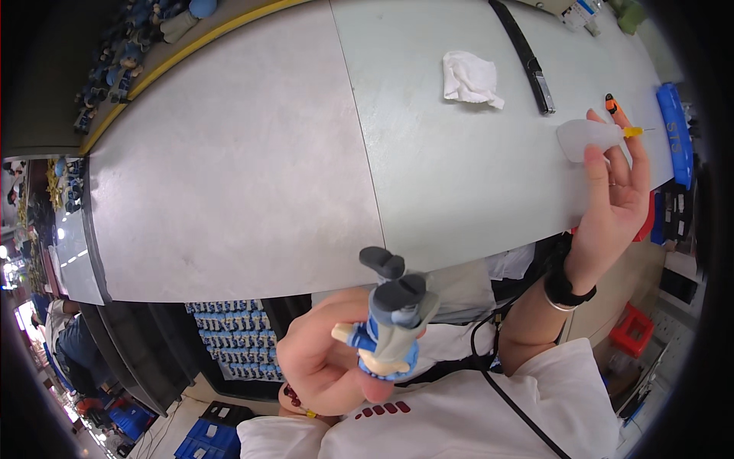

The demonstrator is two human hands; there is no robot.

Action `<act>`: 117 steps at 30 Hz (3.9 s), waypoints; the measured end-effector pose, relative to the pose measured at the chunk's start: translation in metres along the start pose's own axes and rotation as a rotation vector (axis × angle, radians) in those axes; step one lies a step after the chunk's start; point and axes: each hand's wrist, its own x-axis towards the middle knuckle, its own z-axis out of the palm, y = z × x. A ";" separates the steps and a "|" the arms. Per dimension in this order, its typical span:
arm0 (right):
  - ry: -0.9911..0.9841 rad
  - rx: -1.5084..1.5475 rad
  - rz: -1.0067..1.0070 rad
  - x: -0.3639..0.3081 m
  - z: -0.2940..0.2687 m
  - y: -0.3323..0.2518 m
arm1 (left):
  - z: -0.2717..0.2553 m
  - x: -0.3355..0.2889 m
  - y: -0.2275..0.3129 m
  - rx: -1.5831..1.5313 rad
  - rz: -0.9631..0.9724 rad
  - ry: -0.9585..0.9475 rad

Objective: Gluing parts and assembling small plastic figurines at a factory workstation.

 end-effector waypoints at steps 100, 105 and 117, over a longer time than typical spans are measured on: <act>-0.652 0.445 -0.531 -0.063 0.015 -0.045 | 0.002 -0.003 0.013 -0.058 -0.166 -0.193; -0.849 0.307 -0.322 -0.057 0.009 -0.047 | 0.008 -0.004 0.009 -0.100 -0.139 -0.124; -0.623 0.681 -0.379 -0.067 0.022 -0.032 | 0.007 0.001 0.009 -0.105 -0.125 -0.176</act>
